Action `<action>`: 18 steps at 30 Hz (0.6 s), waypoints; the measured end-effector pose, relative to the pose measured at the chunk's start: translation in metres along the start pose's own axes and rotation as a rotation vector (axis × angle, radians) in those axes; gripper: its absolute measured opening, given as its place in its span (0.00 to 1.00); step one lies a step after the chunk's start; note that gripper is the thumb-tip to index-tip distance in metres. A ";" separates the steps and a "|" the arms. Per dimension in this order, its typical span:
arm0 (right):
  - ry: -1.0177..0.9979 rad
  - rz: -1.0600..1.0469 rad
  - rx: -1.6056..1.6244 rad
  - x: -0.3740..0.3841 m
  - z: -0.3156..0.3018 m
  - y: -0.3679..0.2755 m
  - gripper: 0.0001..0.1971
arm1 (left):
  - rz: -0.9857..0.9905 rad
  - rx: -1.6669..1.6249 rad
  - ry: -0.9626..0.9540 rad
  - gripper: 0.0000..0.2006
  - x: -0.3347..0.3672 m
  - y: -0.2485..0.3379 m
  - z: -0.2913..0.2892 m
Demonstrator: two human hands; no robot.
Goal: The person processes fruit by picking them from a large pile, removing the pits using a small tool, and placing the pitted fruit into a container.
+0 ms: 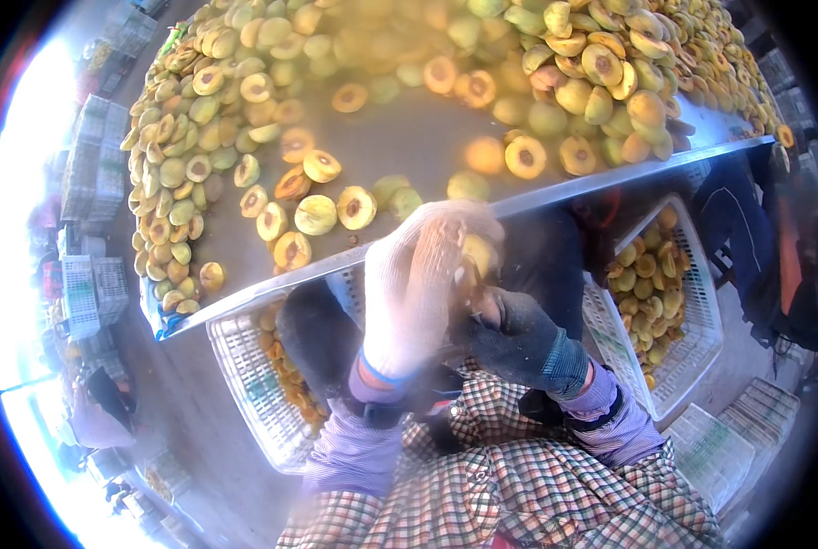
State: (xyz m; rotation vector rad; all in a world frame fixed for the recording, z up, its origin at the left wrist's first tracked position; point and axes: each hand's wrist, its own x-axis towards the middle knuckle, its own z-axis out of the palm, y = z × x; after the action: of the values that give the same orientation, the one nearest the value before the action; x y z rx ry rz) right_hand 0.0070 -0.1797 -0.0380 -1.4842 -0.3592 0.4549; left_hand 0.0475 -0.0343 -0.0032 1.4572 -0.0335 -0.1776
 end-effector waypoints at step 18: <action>-0.338 0.117 0.546 -0.018 -0.012 0.020 0.19 | -0.227 -0.014 -0.092 0.08 0.003 0.023 0.012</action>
State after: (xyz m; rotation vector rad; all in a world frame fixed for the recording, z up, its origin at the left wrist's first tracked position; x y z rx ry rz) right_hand -0.0037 -0.1981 -0.0582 -0.8978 -0.3763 0.8298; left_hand 0.0510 -0.0446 0.0204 1.4363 0.0591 -0.4291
